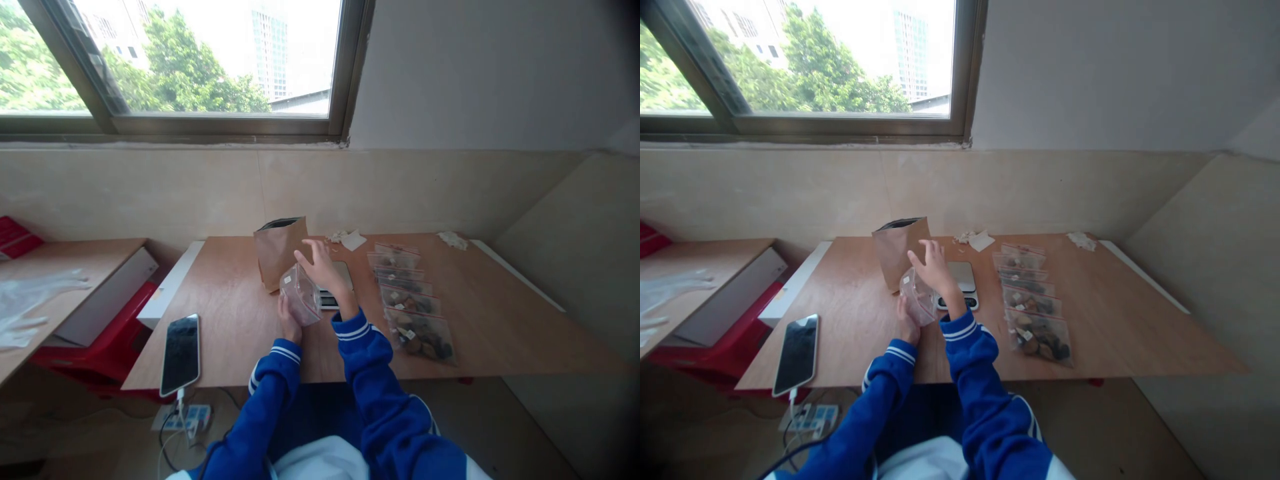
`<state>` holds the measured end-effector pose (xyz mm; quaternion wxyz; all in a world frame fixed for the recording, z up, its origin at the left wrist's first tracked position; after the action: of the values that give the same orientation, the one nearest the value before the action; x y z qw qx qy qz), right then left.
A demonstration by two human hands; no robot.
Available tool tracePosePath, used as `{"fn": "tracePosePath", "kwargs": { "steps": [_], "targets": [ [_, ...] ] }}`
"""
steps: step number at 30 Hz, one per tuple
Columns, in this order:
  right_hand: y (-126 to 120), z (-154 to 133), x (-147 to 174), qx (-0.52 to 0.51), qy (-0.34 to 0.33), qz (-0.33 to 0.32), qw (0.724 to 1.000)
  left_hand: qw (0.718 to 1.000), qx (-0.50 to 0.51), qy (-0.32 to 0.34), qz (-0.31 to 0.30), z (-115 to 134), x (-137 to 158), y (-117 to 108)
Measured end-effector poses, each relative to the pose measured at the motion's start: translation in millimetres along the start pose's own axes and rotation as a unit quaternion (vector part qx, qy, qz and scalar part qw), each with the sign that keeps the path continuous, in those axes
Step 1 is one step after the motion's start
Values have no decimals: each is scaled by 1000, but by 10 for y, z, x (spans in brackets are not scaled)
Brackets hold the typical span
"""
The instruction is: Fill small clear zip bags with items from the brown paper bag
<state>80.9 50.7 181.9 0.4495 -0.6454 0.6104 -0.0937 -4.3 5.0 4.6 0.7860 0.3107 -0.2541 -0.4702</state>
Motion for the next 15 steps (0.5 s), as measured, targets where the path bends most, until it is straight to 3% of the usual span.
{"fn": "tracePosePath", "kwargs": {
  "steps": [4, 6, 10, 12, 15],
  "targets": [
    [290, 405, 368, -85, 161, -63, 981, 1000, -4, 25, -18, -5, 30, -13],
    [374, 549, 470, -128, 180, -58, 973, 998, -28, 39, -33, -2, 54, -18],
    [407, 734, 578, -146, 198, 32, 969, 994, -71, 40, -69, 20, 92, -33],
    [413, 800, 622, -158, 216, 58, 962, 992, -78, 9, -96, 42, 106, -37],
    [452, 866, 696, -190, 239, 37, 952, 988, -35, -77, -127, 92, 134, -18]
  ]
}}
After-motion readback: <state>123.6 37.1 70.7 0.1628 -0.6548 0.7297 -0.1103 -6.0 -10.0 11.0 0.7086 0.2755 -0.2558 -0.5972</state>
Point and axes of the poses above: each hand's wrist, its own x-axis away from the middle knuckle, its own y-axis out of the palm, z = x × y, the point moved 1 cm from there along -x, towards the middle knuckle, and after that the axes turned 8 degrees about x, right-handed, at the moved point
